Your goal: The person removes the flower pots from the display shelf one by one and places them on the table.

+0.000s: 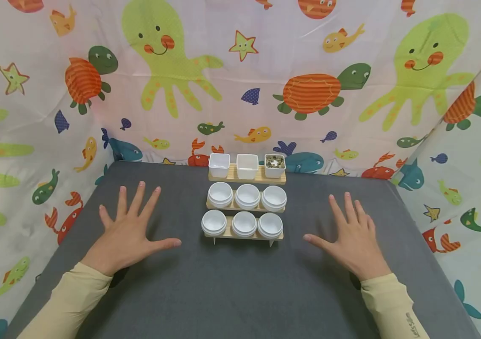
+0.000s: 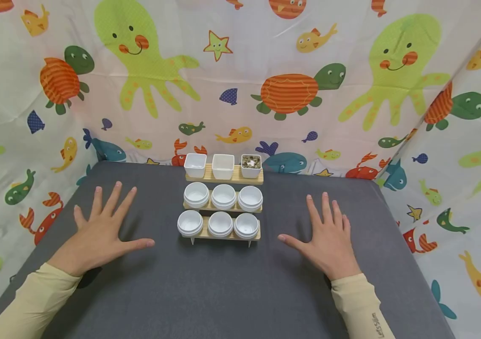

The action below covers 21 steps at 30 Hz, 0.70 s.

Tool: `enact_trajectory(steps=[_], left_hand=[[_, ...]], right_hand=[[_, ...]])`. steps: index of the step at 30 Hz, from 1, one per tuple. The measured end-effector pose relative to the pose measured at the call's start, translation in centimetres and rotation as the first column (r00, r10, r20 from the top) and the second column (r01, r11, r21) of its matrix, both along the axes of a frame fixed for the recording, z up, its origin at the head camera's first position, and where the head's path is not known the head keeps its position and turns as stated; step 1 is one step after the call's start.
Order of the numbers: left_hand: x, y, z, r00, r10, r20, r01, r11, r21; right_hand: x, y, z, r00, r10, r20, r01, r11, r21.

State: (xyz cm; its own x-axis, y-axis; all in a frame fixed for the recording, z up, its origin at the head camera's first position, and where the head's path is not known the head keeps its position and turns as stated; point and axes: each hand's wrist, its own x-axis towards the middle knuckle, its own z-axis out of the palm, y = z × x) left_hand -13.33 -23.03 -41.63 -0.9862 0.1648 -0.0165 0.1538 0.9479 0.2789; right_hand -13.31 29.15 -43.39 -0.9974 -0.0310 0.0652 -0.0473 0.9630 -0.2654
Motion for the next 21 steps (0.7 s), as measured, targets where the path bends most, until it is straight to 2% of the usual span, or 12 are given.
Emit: enact_trajectory(steps=[5, 9, 14, 18, 21], left_hand=[[-0.3, 0.4, -0.1, 1.000, -0.009, -0.005, 0.009, 1.000, 0.014], [-0.7, 1.1, 0.3, 0.999, -0.030, -0.013, 0.031, 0.999, 0.033], [-1.5, 2.5, 1.3, 0.998, -0.057, -0.035, 0.059, 0.996, 0.064], [-2.4, 3.9, 2.1, 0.995, -0.079, -0.056, 0.084, 0.993, 0.085], [-3.2, 4.9, 2.8, 0.993, -0.103, -0.059, 0.109, 0.989, 0.100]], right_hand=[[-0.9, -1.2, 0.4, 0.999, 0.030, 0.042, -0.023, 0.988, -0.155], [-1.6, -2.4, 0.6, 0.998, 0.050, 0.036, -0.036, 0.950, -0.310], [-2.8, -4.1, 0.2, 0.996, 0.062, -0.063, -0.085, 0.874, -0.479], [-3.8, -5.3, -0.2, 0.985, 0.077, -0.154, -0.155, 0.788, -0.595], [-4.4, -6.0, -0.6, 0.977, 0.109, -0.183, -0.204, 0.726, -0.657]])
